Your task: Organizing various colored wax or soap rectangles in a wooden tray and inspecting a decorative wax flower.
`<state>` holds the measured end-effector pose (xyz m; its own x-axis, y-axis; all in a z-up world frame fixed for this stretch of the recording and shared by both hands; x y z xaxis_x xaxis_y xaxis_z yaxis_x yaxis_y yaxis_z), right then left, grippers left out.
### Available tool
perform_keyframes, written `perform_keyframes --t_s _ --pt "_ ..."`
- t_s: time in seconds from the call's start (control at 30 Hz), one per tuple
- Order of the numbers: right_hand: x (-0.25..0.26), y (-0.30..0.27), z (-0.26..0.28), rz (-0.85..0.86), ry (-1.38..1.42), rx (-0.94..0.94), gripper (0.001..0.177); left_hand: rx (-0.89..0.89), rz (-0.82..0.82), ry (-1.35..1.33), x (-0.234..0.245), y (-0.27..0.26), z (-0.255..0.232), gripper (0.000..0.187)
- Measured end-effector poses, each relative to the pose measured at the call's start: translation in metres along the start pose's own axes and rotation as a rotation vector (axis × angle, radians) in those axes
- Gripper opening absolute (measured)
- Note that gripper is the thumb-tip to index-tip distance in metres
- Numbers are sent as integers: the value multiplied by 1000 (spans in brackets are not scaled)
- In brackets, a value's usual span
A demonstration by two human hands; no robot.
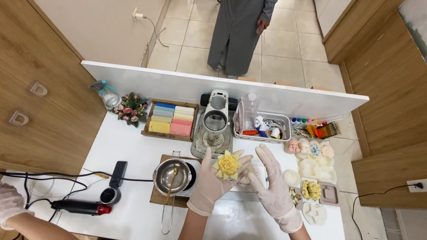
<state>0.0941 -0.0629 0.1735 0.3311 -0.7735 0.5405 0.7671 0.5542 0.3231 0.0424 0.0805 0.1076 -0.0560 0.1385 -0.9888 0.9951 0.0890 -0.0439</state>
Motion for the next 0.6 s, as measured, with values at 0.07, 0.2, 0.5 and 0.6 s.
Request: perform_keyframes --t_s 0.07,0.2,0.5,0.6 --pt "-2 0 -5 2 -24 -43 72 14 -126 -136 0 -1 0 97" --pt "-8 2 -3 23 12 -61 71 36 -51 -181 -4 0 -4 98" --pt "-16 3 2 55 38 -74 70 -35 -51 -186 14 -3 -15 100" --pt "-18 2 1 48 27 -54 70 -32 -63 -206 11 -3 -16 101"
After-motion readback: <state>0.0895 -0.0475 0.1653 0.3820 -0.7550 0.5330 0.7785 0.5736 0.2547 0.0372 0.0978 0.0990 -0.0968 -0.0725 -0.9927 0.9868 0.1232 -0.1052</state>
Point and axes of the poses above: each hand's wrist, its own y-axis towards the middle knuckle, its own x-axis out of the back of the hand, z = x × y, the point moved 6 cm from there along y, towards the middle knuckle, and after that the axes turned 8 degrees about -x, right-handed, at the moved point
